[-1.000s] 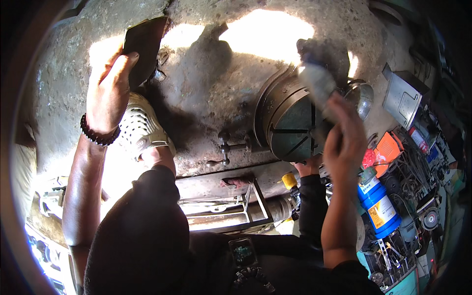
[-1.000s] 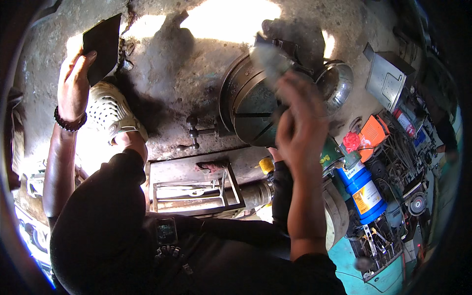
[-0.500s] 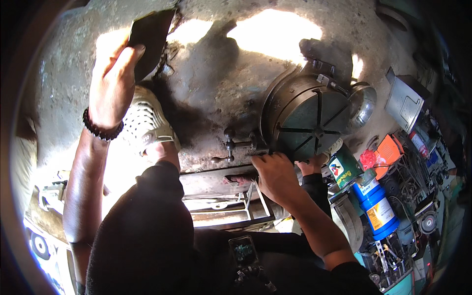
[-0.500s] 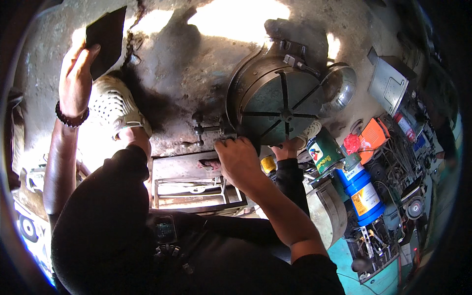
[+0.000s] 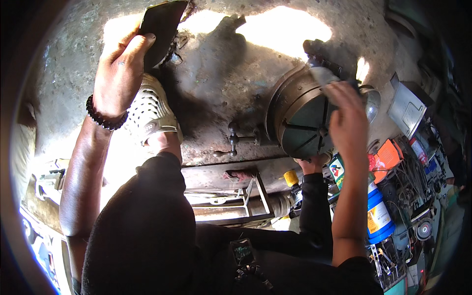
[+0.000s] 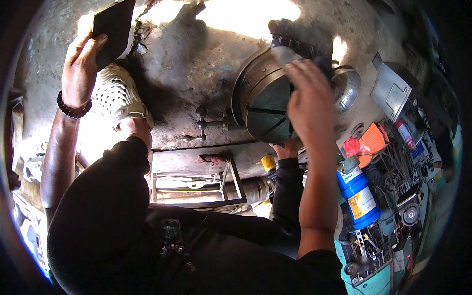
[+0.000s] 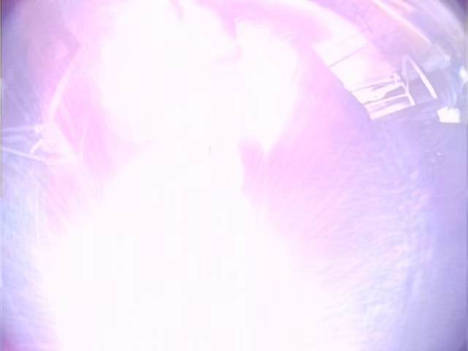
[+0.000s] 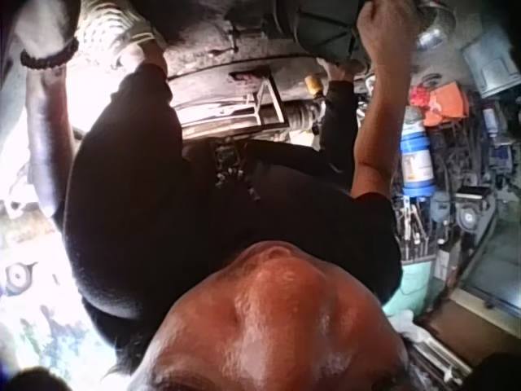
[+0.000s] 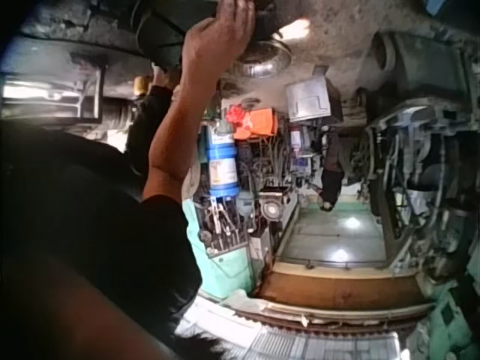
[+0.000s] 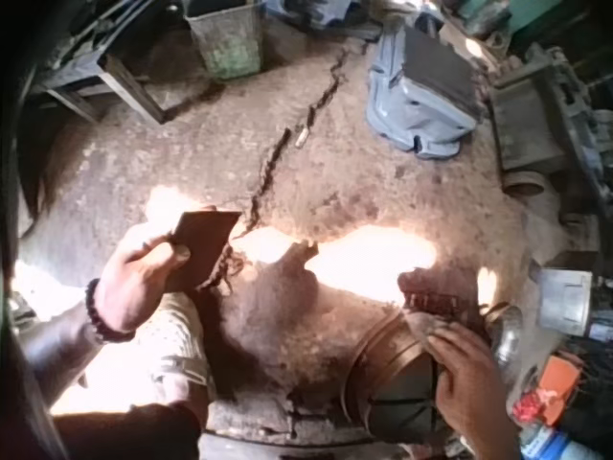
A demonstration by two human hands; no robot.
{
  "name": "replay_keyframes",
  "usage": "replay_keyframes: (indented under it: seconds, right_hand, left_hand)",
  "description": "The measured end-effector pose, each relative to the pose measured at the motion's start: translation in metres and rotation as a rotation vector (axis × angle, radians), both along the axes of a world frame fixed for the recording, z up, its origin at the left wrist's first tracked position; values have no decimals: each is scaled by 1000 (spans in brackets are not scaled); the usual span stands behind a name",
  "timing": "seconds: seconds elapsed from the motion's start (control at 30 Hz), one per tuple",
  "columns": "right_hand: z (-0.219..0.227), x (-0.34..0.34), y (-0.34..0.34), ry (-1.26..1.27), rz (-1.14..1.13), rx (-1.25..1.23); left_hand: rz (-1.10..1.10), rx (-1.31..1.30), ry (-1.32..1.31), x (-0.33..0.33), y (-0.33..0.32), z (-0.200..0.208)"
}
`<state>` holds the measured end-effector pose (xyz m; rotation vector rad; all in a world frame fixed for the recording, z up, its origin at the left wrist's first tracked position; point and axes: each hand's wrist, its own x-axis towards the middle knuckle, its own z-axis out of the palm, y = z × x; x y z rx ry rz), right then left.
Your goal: The person cleans a circular metal part on the floor using a cloth and a flat abrasive tool. They wipe the surface repeatedly, flip the part over, and continue scrubbing different sections.
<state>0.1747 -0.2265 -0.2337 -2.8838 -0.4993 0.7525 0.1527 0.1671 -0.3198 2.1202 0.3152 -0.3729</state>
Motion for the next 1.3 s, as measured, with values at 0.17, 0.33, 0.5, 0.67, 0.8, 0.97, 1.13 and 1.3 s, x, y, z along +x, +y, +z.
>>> replay_keyframes:
  seconds: [0.17,0.33,0.5,0.67,0.8,0.97,1.13,1.3]
  right_hand:
    - [-30,-64,36,210,358,44]
    - [-3,-81,44,434,247,53]
    - [53,-71,7,428,-209,166]
    - [68,-84,-53,70,-235,-19]
    - [39,-90,-49,37,-218,-45]
    - [0,-92,-8,-70,-264,156]
    - [-25,-86,25,1,-536,576]
    - [-53,-84,81,511,-914,1271]
  left_hand:
    - [-295,304,-175,-5,17,-17]
    - [-310,241,-193,-2,11,-14]
    - [247,-363,208,-5,6,-10]
    - [258,-450,145,-3,-19,11]
    - [168,-389,90,-7,-21,4]
    - [54,-374,169,-11,-26,12]
    - [19,-655,274,-16,-29,1]
    - [11,-1106,587,-16,-56,2]
